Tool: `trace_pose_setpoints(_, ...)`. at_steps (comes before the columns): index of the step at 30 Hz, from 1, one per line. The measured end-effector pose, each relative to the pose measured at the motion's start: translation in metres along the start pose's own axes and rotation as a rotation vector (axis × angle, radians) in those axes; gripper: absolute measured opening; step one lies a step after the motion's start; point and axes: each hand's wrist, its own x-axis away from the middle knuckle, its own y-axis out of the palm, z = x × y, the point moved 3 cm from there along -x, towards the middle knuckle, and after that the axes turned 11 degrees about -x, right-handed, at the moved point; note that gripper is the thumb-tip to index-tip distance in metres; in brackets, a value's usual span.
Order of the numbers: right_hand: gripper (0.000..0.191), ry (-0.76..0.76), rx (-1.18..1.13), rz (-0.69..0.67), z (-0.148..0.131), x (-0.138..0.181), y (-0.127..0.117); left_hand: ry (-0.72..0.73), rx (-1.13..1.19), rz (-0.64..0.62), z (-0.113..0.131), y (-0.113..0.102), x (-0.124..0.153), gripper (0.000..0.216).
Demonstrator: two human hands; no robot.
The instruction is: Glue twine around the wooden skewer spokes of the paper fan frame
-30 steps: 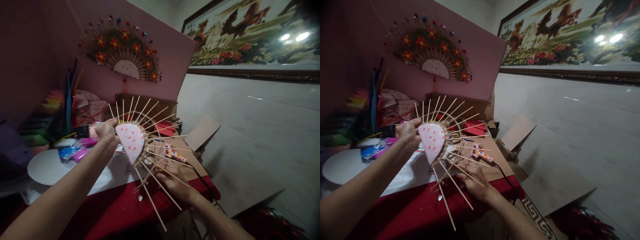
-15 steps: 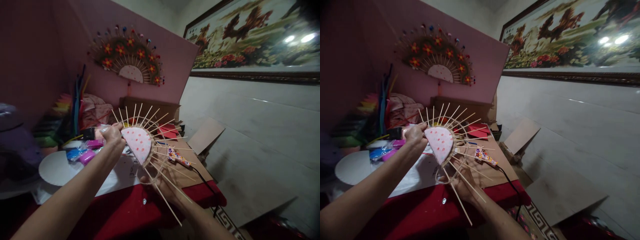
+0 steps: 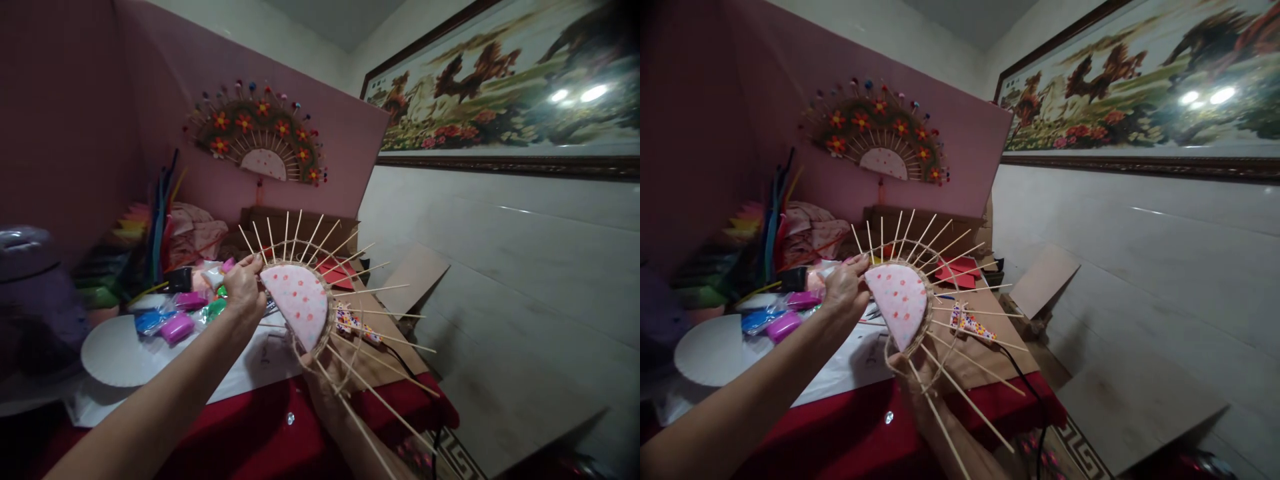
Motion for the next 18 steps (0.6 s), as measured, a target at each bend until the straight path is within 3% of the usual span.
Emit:
trace_pose_setpoints(2,0.032,-0.017,0.008,0.077,0.001,-0.002,-0.001,0.006,0.022,-0.046,-0.001,0.003,0.004,0.022)
trace_pose_setpoints(5,0.017,-0.126,-0.06,0.287,-0.009,-0.008,0.003,0.021,0.06,-0.096,-0.002,0.007,0.008,0.022)
trace_pose_setpoints(8,0.033,-0.16,-0.245,0.406,-0.024,-0.018,0.013,0.026,0.09,-0.131,-0.004,0.009,0.009,0.02)
trace_pose_setpoints(11,0.037,-0.122,-0.337,0.366,-0.035,-0.033,0.022,0.017,0.11,-0.175,-0.008,0.011,0.013,0.016)
trace_pose_setpoints(14,0.036,-0.098,-0.377,0.313,-0.039,-0.046,0.025,-0.038,0.084,-0.31,-0.021,0.014,0.022,0.007)
trace_pose_setpoints(18,0.035,-0.082,-0.398,0.237,-0.035,-0.06,0.026,-0.17,-0.031,-0.544,-0.044,0.016,0.041,0.026)
